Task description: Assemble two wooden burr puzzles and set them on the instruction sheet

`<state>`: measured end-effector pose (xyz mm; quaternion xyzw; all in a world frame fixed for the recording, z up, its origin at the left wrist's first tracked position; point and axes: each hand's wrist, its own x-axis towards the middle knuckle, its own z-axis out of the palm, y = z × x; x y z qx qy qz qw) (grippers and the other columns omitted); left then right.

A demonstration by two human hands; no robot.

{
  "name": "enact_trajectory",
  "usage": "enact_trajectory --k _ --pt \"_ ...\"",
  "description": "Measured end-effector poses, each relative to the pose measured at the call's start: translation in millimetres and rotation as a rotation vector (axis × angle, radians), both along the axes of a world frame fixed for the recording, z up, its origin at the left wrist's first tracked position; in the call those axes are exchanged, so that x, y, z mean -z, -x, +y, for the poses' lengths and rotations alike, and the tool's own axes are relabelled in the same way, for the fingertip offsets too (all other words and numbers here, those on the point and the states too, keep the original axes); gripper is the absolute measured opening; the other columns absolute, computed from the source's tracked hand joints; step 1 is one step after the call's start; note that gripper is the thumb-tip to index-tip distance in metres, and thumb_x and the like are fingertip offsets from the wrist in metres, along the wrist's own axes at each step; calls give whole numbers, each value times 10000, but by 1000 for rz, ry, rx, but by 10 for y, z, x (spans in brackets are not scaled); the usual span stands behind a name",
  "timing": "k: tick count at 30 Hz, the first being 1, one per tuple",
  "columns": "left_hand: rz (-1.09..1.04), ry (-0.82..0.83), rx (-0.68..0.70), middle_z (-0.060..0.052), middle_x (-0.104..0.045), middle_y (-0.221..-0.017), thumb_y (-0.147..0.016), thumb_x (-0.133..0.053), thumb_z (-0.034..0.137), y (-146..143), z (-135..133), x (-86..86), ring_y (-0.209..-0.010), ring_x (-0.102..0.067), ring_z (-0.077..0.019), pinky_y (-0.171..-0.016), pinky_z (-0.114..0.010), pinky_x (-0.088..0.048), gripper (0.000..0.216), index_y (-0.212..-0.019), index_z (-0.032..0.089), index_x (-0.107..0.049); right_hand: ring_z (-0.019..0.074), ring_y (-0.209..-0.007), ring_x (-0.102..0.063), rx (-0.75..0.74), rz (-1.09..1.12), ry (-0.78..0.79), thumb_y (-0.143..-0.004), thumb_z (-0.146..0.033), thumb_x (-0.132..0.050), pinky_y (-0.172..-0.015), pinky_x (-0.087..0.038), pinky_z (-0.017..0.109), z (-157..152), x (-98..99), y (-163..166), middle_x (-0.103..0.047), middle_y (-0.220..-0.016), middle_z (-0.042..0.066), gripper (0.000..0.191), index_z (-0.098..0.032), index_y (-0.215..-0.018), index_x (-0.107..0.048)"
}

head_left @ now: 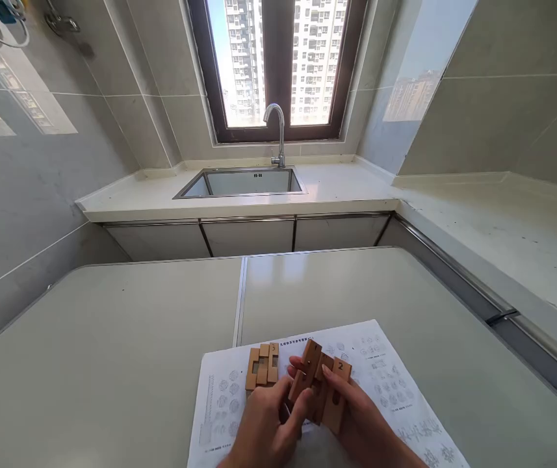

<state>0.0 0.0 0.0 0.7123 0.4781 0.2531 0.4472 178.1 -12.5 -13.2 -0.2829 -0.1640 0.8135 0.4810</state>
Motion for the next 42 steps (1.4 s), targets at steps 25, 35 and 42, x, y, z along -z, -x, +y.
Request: enact_trajectory --k 25,35,42 --pt "-6 -118 63 -39 -655 -683 -1087 -328 387 22 -64 115 -556 -563 -154 -567 -252 -390 389 -914 193 -618 371 -1373 -580 -11 -79 -10 -894 -526 -796 -1166 -412 522 -38 -3 44 -751 -1314 174 522 -161 -1266 -771" --pt "5 -70 112 6 -480 -589 -946 -561 400 3 -78 40 -522 -394 -128 -507 -239 -292 336 -678 201 -521 355 -1287 -647 21 -60 26 -923 -485 -777 -1106 -473 490 -31 26 29 -775 -1247 158 452 -157 -1234 -764" --pt "7 -38 104 40 -451 -582 -971 -547 392 -34 -87 -1 -478 -348 -111 -483 -226 -264 235 -819 214 -537 292 -1100 -726 121 -19 56 -886 -461 -832 -1031 -517 451 11 64 9 -797 -1084 77 382 -218 -1173 -765"
